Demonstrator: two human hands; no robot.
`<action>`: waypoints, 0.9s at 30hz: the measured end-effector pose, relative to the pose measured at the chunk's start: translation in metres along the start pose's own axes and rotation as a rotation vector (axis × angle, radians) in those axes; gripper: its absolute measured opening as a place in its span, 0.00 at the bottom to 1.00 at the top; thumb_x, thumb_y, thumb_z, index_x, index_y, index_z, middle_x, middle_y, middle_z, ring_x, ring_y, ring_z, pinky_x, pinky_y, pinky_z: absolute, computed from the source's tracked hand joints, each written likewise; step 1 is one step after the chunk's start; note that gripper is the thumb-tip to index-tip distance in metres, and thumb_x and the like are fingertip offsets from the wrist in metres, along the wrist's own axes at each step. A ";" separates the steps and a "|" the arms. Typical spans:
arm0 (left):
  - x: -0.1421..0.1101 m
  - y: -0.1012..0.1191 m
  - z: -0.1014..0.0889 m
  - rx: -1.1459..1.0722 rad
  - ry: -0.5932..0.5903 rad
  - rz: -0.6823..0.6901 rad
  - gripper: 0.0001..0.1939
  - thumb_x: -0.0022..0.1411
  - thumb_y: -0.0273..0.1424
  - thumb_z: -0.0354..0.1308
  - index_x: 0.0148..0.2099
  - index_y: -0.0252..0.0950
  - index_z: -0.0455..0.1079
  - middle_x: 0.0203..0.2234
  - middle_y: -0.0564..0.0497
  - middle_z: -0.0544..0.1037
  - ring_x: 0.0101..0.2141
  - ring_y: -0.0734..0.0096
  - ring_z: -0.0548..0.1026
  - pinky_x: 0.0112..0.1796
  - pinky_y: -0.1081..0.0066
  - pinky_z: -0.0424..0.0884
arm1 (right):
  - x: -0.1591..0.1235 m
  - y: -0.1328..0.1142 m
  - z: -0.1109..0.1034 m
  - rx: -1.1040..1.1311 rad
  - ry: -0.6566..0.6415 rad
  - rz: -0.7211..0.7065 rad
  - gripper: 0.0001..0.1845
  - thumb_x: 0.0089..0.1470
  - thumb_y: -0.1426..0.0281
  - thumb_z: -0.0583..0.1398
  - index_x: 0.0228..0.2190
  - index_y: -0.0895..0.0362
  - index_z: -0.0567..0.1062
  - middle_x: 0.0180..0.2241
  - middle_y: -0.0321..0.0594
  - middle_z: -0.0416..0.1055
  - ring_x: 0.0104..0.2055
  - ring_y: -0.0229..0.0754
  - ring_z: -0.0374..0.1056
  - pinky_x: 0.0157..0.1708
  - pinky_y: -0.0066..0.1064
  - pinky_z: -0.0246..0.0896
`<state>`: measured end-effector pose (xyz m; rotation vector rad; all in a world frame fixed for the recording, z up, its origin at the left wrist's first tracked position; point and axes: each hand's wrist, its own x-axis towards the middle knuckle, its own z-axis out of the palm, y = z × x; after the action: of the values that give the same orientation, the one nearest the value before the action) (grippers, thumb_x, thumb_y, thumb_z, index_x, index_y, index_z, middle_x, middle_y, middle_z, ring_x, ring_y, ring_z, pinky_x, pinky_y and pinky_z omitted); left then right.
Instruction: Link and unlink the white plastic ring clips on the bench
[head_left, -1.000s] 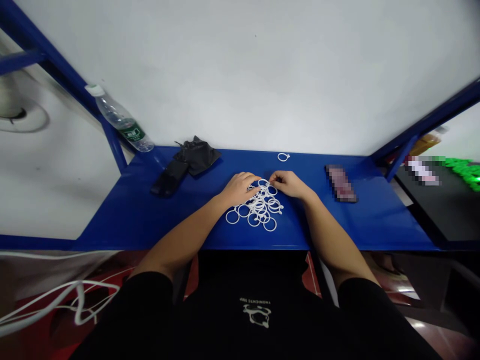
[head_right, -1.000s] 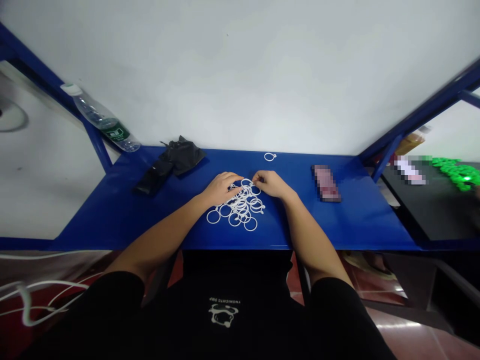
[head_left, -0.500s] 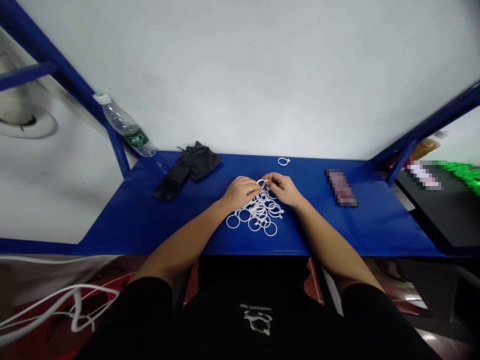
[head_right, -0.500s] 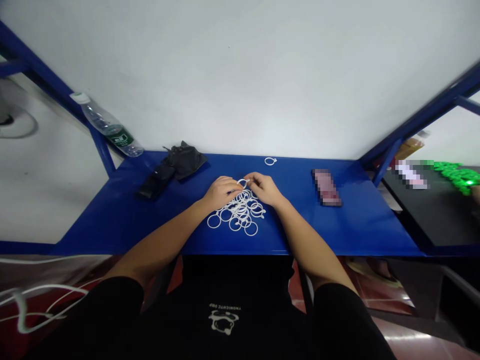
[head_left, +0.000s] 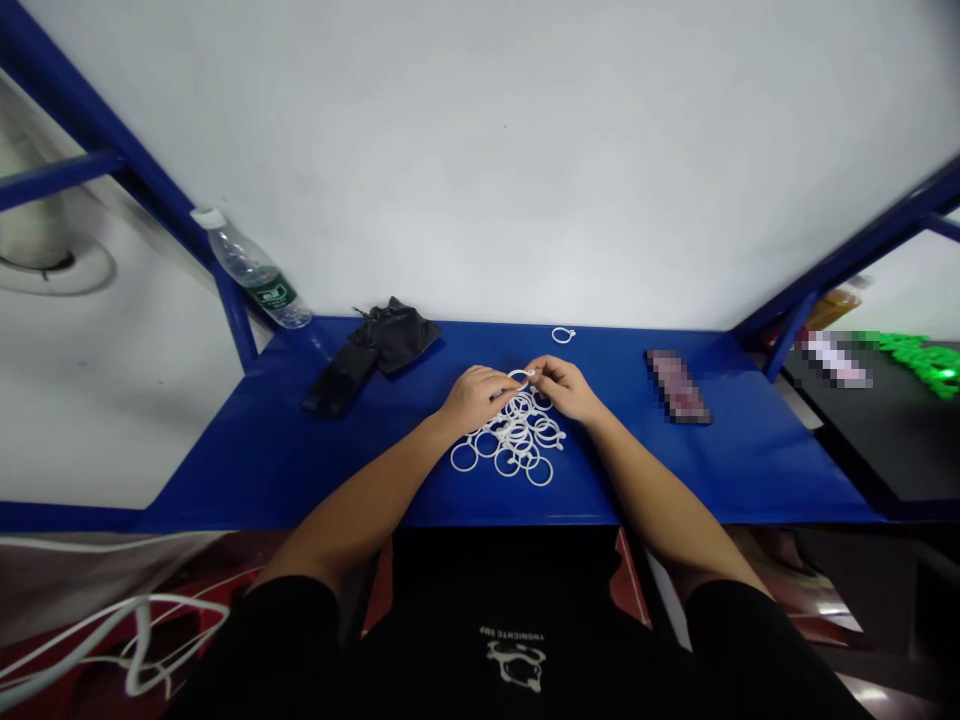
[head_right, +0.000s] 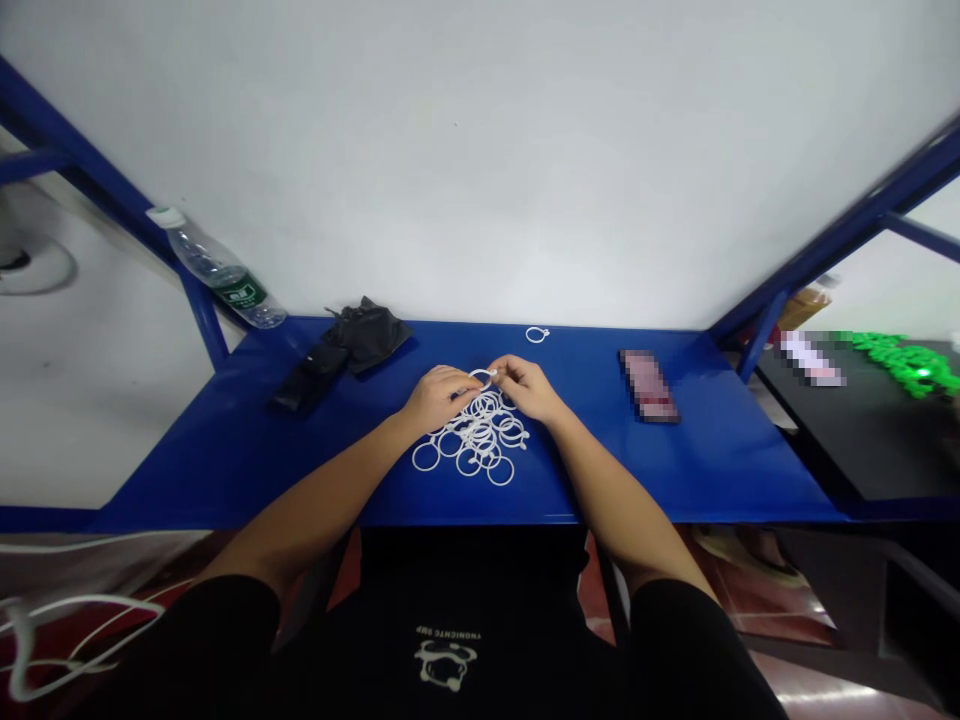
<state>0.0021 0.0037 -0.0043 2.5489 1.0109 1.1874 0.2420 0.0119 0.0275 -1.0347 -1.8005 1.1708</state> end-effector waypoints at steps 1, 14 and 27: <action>0.000 0.000 0.000 -0.005 0.002 0.011 0.08 0.79 0.36 0.63 0.48 0.42 0.84 0.40 0.50 0.89 0.44 0.62 0.87 0.49 0.58 0.78 | 0.000 -0.001 0.001 0.019 -0.003 0.009 0.23 0.61 0.46 0.65 0.41 0.53 0.76 0.29 0.34 0.73 0.26 0.37 0.63 0.28 0.30 0.59; -0.001 0.002 -0.001 0.006 -0.043 0.003 0.11 0.79 0.33 0.62 0.58 0.44 0.81 0.48 0.48 0.88 0.49 0.60 0.86 0.53 0.54 0.79 | 0.003 0.003 0.008 0.101 0.092 -0.001 0.12 0.55 0.57 0.64 0.34 0.53 0.78 0.26 0.35 0.75 0.27 0.40 0.68 0.31 0.33 0.66; -0.005 -0.005 0.003 -0.024 -0.030 -0.058 0.12 0.76 0.35 0.66 0.58 0.39 0.81 0.58 0.41 0.83 0.58 0.55 0.82 0.61 0.46 0.80 | 0.022 0.054 -0.054 -0.150 0.535 0.152 0.29 0.49 0.54 0.68 0.50 0.55 0.80 0.50 0.47 0.83 0.28 0.39 0.69 0.34 0.37 0.70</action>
<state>-0.0010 0.0049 -0.0114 2.4936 1.0501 1.1362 0.2934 0.0636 -0.0032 -1.4347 -1.4145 0.7504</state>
